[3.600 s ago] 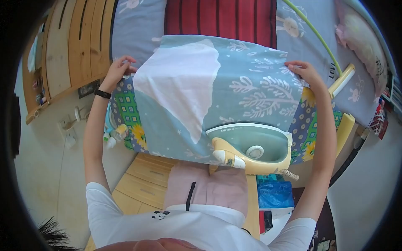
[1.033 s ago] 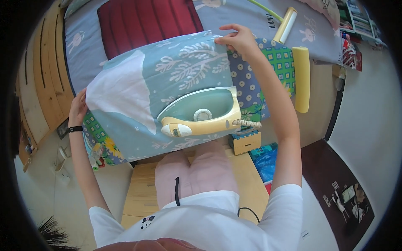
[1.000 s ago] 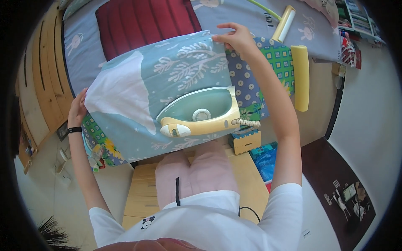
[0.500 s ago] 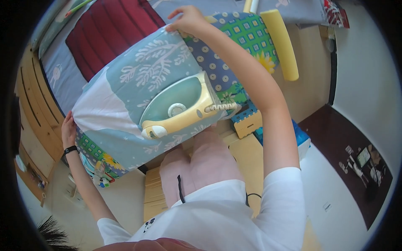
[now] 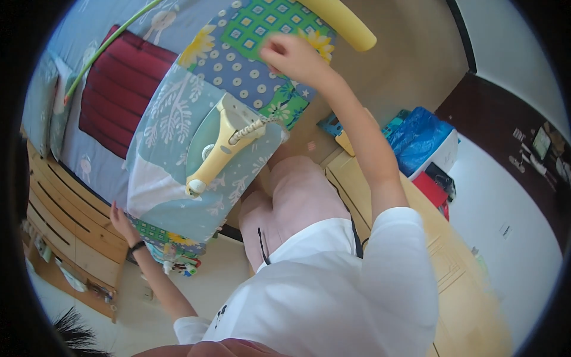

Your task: Ironing a blue and white cloth on an ironing board.

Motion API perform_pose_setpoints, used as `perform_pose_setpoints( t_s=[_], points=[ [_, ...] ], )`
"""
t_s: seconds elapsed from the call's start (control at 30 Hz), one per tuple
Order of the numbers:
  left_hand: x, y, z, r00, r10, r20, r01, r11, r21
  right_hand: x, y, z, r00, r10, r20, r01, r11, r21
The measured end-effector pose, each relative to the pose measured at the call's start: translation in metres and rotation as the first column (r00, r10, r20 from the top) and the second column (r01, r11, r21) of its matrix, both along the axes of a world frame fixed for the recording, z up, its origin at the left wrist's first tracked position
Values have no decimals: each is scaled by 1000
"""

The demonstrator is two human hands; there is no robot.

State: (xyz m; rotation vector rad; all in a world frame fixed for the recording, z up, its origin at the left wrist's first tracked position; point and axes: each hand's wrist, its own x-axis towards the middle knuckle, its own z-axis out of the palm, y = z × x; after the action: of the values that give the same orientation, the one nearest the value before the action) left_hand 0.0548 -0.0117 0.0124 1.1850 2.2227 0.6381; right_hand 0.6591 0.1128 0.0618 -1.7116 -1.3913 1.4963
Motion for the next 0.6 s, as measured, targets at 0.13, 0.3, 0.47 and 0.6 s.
perform_pose_setpoints(
  t_s=[0.13,0.3,0.47,0.6],
  points=[
    [68,-32,32,991,129,-33,-128,991,26,60,-118,-34,974,-203,-97,127,850,-512],
    [127,-104,26,895,445,5,-445,895,-34,25,-190,-133,985,148,-89,-152,987,-45],
    [145,-149,13,877,454,-156,-473,872,-127,17,-188,-162,959,281,-45,-268,945,188],
    [139,-158,13,916,349,-198,-380,912,-152,32,-208,-162,933,298,-204,-288,955,76]
  ],
)
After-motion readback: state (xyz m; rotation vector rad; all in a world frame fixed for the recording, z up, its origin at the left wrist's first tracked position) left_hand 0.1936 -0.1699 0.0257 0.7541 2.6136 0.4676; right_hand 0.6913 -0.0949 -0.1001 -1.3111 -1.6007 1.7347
